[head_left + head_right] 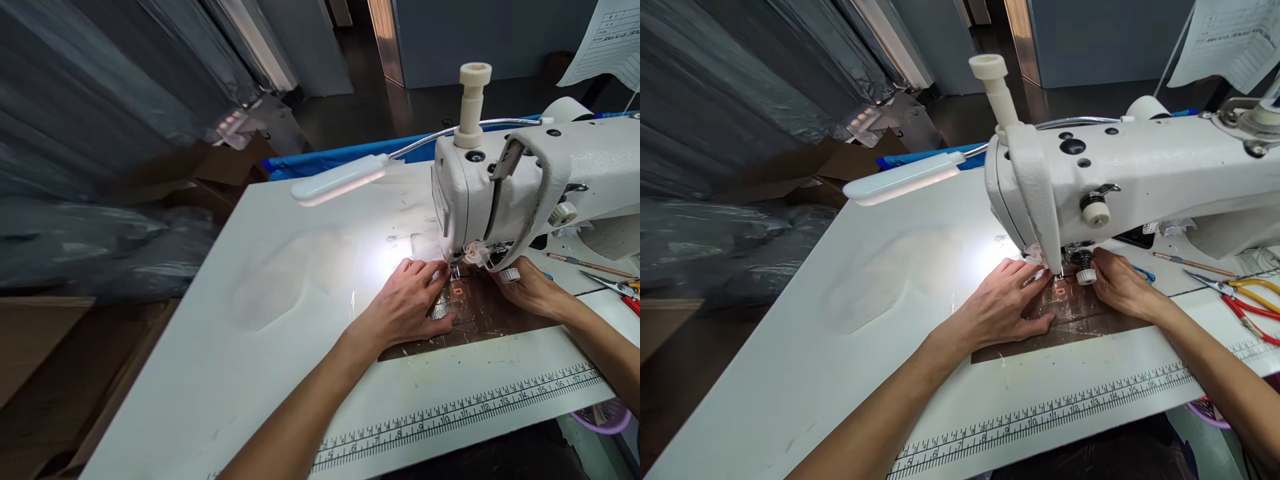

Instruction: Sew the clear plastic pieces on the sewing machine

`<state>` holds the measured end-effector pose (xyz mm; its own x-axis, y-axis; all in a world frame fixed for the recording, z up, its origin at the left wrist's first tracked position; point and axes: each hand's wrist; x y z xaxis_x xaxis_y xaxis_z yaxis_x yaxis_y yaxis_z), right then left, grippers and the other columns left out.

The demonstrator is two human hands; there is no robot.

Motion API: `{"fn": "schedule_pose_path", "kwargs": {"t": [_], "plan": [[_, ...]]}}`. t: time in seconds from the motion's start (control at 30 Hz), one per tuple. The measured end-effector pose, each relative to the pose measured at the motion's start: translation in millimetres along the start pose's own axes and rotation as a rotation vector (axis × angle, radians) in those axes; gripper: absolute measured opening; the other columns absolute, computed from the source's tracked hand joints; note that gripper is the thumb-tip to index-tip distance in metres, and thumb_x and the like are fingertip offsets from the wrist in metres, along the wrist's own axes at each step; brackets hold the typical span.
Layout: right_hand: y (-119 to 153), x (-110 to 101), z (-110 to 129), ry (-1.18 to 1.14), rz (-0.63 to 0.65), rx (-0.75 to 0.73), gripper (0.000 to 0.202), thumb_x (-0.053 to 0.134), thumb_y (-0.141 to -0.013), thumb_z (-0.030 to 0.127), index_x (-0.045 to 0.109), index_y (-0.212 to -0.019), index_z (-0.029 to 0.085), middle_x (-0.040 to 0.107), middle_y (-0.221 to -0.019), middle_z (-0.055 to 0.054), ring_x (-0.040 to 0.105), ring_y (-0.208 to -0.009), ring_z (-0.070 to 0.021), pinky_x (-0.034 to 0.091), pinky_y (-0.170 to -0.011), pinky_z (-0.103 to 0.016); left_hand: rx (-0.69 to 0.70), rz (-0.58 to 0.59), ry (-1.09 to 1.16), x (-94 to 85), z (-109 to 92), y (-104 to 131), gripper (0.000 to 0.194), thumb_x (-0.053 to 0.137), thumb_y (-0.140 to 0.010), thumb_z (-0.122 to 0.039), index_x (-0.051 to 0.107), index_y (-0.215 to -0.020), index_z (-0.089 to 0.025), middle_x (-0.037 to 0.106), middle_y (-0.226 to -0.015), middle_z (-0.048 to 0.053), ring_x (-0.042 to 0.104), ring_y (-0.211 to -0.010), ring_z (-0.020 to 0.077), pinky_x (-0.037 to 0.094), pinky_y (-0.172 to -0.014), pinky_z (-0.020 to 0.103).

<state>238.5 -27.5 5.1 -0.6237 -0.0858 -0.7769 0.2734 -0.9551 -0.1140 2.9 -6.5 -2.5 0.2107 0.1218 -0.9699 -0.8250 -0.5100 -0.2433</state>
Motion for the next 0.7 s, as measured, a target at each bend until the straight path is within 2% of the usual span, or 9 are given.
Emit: {"fn": "schedule_pose_path", "kwargs": {"t": [0.13, 0.23, 0.3, 0.4, 0.57, 0.7], "plan": [[2, 0, 5, 0.004, 0.004, -0.005, 0.034, 0.032, -0.095, 0.037, 0.052, -0.073, 0.021, 0.063, -0.074, -0.006, 0.058, -0.066, -0.0186, 0.049, -0.063, -0.031, -0.013, 0.006, 0.017, 1.8, 1, 1, 0.049, 0.05, -0.086, -0.048, 0.061, -0.114, -0.009, 0.062, -0.102, 0.013, 0.057, -0.086, 0.0243, 0.046, -0.077, 0.04], [9, -1, 10, -0.024, 0.044, 0.005, 0.031, 0.039, -0.095, 0.038, 0.062, -0.084, 0.021, 0.068, -0.084, -0.007, 0.064, -0.079, -0.0211, 0.053, -0.07, -0.031, -0.037, 0.026, 0.033, 3.1, 1, 2, 0.05, 0.051, -0.086, -0.049, 0.06, -0.117, -0.01, 0.061, -0.105, 0.013, 0.056, -0.089, 0.0256, 0.046, -0.08, 0.041], [13, 0, 10, -0.021, 0.029, -0.013, 0.028, 0.043, -0.094, 0.035, 0.066, -0.091, 0.021, 0.069, -0.098, -0.008, 0.066, -0.085, -0.0215, 0.054, -0.074, -0.031, -0.054, 0.033, 0.037, 3.3, 1, 2, 0.052, 0.05, -0.087, -0.05, 0.058, -0.12, -0.011, 0.061, -0.107, 0.014, 0.055, -0.094, 0.0276, 0.046, -0.082, 0.043], [15, 2, 6, 0.005, -0.001, -0.063, 0.026, 0.045, -0.092, 0.029, 0.07, -0.092, 0.021, 0.067, -0.112, -0.009, 0.067, -0.089, -0.0203, 0.055, -0.079, -0.031, -0.092, 0.025, 0.071, 2.8, 0, 2, 0.052, 0.047, -0.089, -0.05, 0.053, -0.124, -0.013, 0.06, -0.112, 0.015, 0.055, -0.101, 0.0297, 0.044, -0.086, 0.046], [14, 7, -2, 0.064, -0.026, -0.14, 0.026, 0.045, -0.093, 0.025, 0.071, -0.093, 0.02, 0.067, -0.111, -0.01, 0.068, -0.095, -0.0213, 0.056, -0.083, -0.034, -0.114, 0.03, 0.173, 1.6, 1, -1, 0.056, 0.048, -0.089, -0.05, 0.047, -0.128, -0.011, 0.06, -0.116, 0.016, 0.055, -0.11, 0.0314, 0.038, -0.1, 0.051], [14, 10, -7, 0.115, -0.022, -0.181, 0.029, 0.044, -0.095, 0.026, 0.071, -0.099, 0.018, 0.066, -0.113, -0.013, 0.068, -0.095, -0.0228, 0.056, -0.084, -0.038, -0.16, 0.087, 0.142, 1.9, -1, -1, 0.056, 0.046, -0.091, -0.053, 0.048, -0.13, -0.013, 0.061, -0.12, 0.016, 0.054, -0.116, 0.0319, 0.037, -0.1, 0.05]]}}
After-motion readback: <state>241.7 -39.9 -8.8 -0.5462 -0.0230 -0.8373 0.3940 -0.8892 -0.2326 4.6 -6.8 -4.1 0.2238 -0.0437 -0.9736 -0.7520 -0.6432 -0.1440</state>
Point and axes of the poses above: each hand's wrist, its own y-axis away from the middle knuckle, its own x-axis out of the palm, z = x × y
